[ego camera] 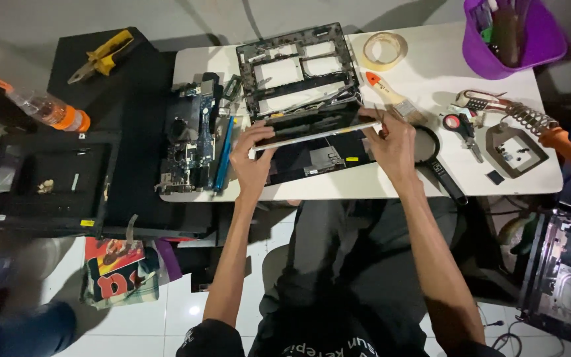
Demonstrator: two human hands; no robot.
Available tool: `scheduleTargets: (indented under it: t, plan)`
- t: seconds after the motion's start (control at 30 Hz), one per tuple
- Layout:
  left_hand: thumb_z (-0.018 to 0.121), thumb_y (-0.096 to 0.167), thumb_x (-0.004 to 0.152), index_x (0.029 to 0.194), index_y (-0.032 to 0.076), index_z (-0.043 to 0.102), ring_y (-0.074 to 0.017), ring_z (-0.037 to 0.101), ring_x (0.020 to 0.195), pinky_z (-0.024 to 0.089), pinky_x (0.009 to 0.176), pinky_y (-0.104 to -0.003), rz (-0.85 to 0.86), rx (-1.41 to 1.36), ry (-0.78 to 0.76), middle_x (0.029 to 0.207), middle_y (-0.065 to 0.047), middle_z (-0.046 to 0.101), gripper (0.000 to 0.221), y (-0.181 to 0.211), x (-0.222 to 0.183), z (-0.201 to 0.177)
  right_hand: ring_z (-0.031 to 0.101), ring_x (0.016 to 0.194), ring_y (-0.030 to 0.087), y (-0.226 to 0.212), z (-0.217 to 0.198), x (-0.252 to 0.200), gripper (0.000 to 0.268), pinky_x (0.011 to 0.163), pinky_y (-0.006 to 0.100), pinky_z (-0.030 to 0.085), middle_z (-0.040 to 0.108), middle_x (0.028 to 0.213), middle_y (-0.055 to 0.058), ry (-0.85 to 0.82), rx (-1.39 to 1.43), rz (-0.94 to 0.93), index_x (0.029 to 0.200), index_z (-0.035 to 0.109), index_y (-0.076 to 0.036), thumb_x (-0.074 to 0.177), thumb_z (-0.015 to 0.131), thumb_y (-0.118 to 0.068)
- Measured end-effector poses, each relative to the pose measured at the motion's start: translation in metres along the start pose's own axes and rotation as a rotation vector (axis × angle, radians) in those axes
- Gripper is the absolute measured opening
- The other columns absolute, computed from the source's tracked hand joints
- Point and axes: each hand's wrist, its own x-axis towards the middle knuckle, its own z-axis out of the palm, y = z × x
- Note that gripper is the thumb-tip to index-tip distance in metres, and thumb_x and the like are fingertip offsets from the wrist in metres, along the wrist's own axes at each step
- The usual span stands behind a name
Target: Disassembling the screen frame and internal components of a laptop using a small screwdriver.
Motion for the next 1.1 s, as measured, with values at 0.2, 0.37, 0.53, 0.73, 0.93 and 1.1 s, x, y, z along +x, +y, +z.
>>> scheduleTargets:
  t: [0.2, 0.37, 0.53, 0.73, 0.93, 1.1]
  plan:
    - [0.083, -0.005, 0.081, 0.127, 0.004, 0.057, -0.0451, 0.053, 0.128, 0.045, 0.111, -0.063, -0.162, 0.222, 0.046, 0.130, -0.019, 0.053, 0.054, 0.012, -0.018, 0.003, 0.055, 0.062, 0.018, 0.005, -0.013, -0.001, 0.039, 0.066, 0.029, 0.051, 0.061, 0.077, 0.002, -0.094, -0.114, -0.201, 0.118, 0.083, -0.019, 0.090, 0.078, 0.007]
    - [0.088, -0.005, 0.070, 0.148, -0.008, 0.040, -0.0562, 0.044, 0.134, 0.040, 0.112, -0.065, -0.305, 0.477, -0.021, 0.141, -0.034, 0.042, 0.091, 0.001, -0.033, 0.002, 0.064, 0.069, 0.039, -0.040, -0.026, -0.005, 0.033, 0.069, 0.043, 0.055, 0.067, 0.080, 0.019, -0.125, -0.119, -0.282, 0.112, 0.080, -0.002, 0.087, 0.076, 0.018]
    - [0.078, -0.014, 0.076, 0.149, -0.010, 0.040, -0.0540, 0.042, 0.138, 0.032, 0.117, -0.063, -0.388, 0.337, -0.034, 0.143, -0.035, 0.049, 0.082, 0.011, -0.031, -0.003, 0.064, 0.070, 0.027, 0.001, -0.019, -0.009, 0.050, 0.066, 0.032, 0.052, 0.075, 0.093, 0.008, -0.149, -0.072, -0.212, 0.120, 0.082, -0.017, 0.088, 0.069, 0.019]
    - [0.077, -0.006, 0.083, 0.141, 0.003, 0.058, -0.0462, 0.052, 0.129, 0.046, 0.107, -0.055, -0.383, 0.281, -0.012, 0.128, -0.022, 0.058, 0.062, 0.002, -0.033, -0.007, 0.045, 0.055, 0.017, -0.041, -0.017, -0.018, 0.017, 0.063, 0.033, 0.044, 0.050, 0.054, 0.006, -0.061, 0.008, -0.067, 0.079, 0.067, 0.005, 0.082, 0.079, 0.017]
    - [0.078, 0.002, 0.089, 0.131, 0.019, 0.072, -0.0365, 0.058, 0.123, 0.052, 0.103, -0.045, -0.350, 0.185, 0.000, 0.123, -0.014, 0.063, 0.046, -0.005, -0.039, -0.011, 0.045, 0.050, 0.007, 0.008, -0.013, -0.022, 0.035, 0.063, 0.022, 0.043, 0.043, 0.056, -0.007, -0.113, 0.033, 0.175, 0.115, 0.081, -0.020, 0.087, 0.081, 0.002]
    - [0.078, -0.004, 0.087, 0.130, 0.020, 0.073, -0.0376, 0.058, 0.121, 0.043, 0.111, -0.051, -0.328, 0.183, 0.011, 0.121, -0.014, 0.062, 0.050, -0.005, -0.042, -0.011, 0.047, 0.053, 0.008, -0.012, -0.018, -0.020, 0.037, 0.062, 0.025, 0.044, 0.040, 0.060, -0.006, -0.144, 0.016, 0.185, 0.117, 0.080, -0.015, 0.083, 0.087, -0.005]
